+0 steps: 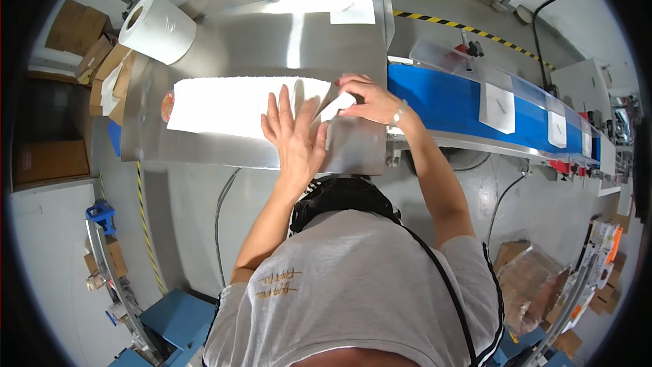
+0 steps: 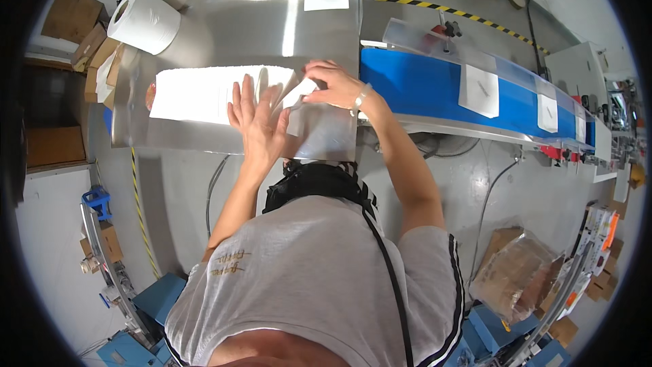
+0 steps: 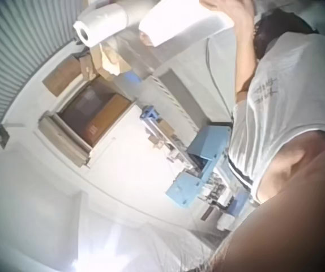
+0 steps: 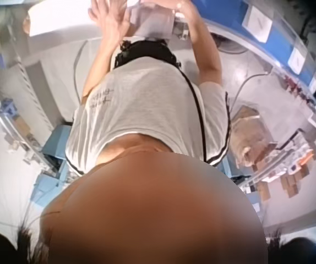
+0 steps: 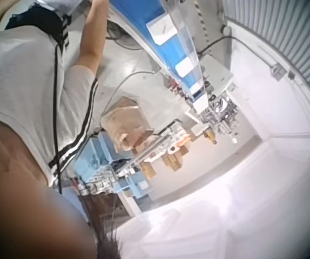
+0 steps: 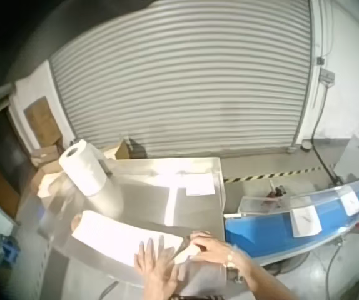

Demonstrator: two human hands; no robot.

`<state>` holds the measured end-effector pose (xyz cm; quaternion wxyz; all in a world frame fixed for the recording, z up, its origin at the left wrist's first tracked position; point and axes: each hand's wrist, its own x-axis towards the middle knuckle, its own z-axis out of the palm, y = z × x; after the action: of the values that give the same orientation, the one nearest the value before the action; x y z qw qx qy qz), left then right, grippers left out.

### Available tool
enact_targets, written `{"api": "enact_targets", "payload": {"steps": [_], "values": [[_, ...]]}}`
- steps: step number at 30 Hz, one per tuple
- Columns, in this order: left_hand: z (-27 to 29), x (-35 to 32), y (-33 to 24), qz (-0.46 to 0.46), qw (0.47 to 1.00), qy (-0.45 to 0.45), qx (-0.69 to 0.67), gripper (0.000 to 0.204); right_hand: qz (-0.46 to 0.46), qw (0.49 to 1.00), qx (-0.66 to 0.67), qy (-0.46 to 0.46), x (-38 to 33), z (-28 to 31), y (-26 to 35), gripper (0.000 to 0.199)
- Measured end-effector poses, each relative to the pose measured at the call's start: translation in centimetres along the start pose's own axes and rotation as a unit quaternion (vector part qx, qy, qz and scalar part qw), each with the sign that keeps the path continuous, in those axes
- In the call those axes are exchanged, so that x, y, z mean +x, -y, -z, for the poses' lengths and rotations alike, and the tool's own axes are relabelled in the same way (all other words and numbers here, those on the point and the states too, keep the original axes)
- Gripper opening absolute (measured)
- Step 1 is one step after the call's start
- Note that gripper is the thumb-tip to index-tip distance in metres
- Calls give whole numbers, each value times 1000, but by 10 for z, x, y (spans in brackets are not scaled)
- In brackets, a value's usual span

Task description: Placing individual paper filters from a stack onto a moving conveyor belt for packaging.

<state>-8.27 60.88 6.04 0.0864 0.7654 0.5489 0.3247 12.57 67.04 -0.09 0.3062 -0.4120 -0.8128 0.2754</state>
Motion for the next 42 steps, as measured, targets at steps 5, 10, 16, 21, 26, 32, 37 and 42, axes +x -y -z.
{"api": "enact_targets", "payload": {"steps": [5, 10, 16, 21, 26, 32, 37, 42], "values": [[-1, -6, 25, 6, 998, -19, 55, 35, -309, 932, 93, -164, -46, 28, -17, 27], [-5, -6, 24, -27, 998, -40, 37, 35, -486, 805, -150, -304, -109, 75, -72, 43], [-1, -8, 24, -35, 998, -37, 42, 34, -201, 950, -116, -208, -62, 54, -19, 54], [3, -7, 30, -61, 998, 10, 27, 34, -105, 985, 134, 21, 15, 7, 41, 52], [11, -3, 27, -35, 999, -5, 4, 35, -93, 979, 176, 36, 8, -1, 19, 34], [10, -7, 45, -22, 999, -21, 31, 35, -401, 868, 171, -240, -73, 40, -50, 41], [4, -6, 45, -50, 997, -43, 25, 34, -476, 758, -311, -320, -130, 83, -100, 49], [8, -8, 47, -40, 999, -30, 19, 31, -242, 926, -176, -229, -69, 52, -28, 54]]}}
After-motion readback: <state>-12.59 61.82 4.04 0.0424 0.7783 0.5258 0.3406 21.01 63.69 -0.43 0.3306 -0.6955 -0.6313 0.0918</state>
